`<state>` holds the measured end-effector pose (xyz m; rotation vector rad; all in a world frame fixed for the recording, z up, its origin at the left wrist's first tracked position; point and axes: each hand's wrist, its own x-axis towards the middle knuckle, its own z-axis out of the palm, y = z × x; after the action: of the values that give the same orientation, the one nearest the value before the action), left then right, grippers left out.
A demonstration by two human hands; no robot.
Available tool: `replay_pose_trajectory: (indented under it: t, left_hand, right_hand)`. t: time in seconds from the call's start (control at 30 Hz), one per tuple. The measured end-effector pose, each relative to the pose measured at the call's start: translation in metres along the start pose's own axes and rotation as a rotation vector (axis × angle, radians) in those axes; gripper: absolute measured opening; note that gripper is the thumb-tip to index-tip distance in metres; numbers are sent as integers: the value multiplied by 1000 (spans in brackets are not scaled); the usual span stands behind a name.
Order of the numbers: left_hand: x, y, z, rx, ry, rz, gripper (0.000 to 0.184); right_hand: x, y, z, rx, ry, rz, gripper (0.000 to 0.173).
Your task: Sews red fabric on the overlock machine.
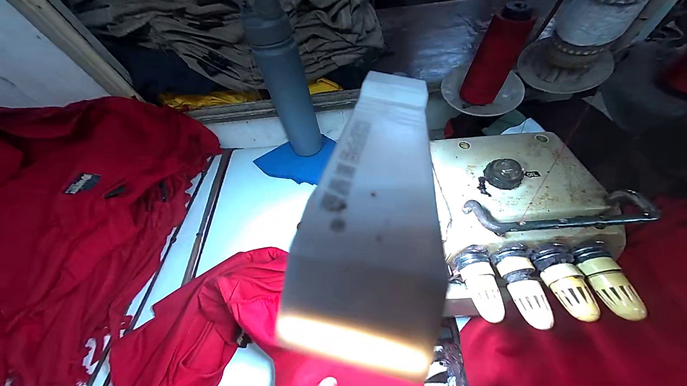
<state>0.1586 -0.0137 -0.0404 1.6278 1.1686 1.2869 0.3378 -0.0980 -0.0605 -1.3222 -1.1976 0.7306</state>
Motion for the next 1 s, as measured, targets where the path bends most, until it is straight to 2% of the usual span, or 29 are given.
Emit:
replay_pose_trajectory:
  t: [0.03, 0.1, 0.17, 0.27, 0.4, 0.47, 0.53, 0.6, 0.7, 0.9, 1.0]
  left_hand:
    - [6, -1, -3, 65, 26, 59, 5]
    - [18, -10, -10, 158, 54, 145, 12]
    - [34, -14, -16, 202, 25, 191, 12]
    - [60, -13, -15, 268, 31, 230, 14]
    - [82, -14, -4, 510, 110, 435, 41]
    - [85, -2, 0, 629, 26, 568, 37]
    - [87, 7, 3, 704, -200, 655, 34]
    - [92, -3, 6, 743, -383, 668, 36]
    - [100, -23, 6, 667, -408, 628, 32]
    - [109, -19, 12, 665, -250, 506, 30]
    - [102, -7, 9, 717, -127, 447, 29]
  right_hand:
    - [6, -2, 2, 8, 17, 3, 15]
    - [18, -7, 7, 26, 55, 32, 13]
    - [32, -15, 13, 134, 111, 98, 10]
    - [56, -25, 16, 338, 170, 293, 22]
    - [78, -22, 17, 415, 179, 450, 34]
    - [86, -23, 15, 419, 163, 530, 33]
    - [92, -26, 14, 412, 154, 620, 33]
    - [92, -26, 13, 419, 145, 640, 33]
    - [93, -26, 14, 425, 150, 619, 35]
    - [77, -21, 12, 513, 148, 541, 37]
    - [63, -22, 10, 502, 176, 428, 38]
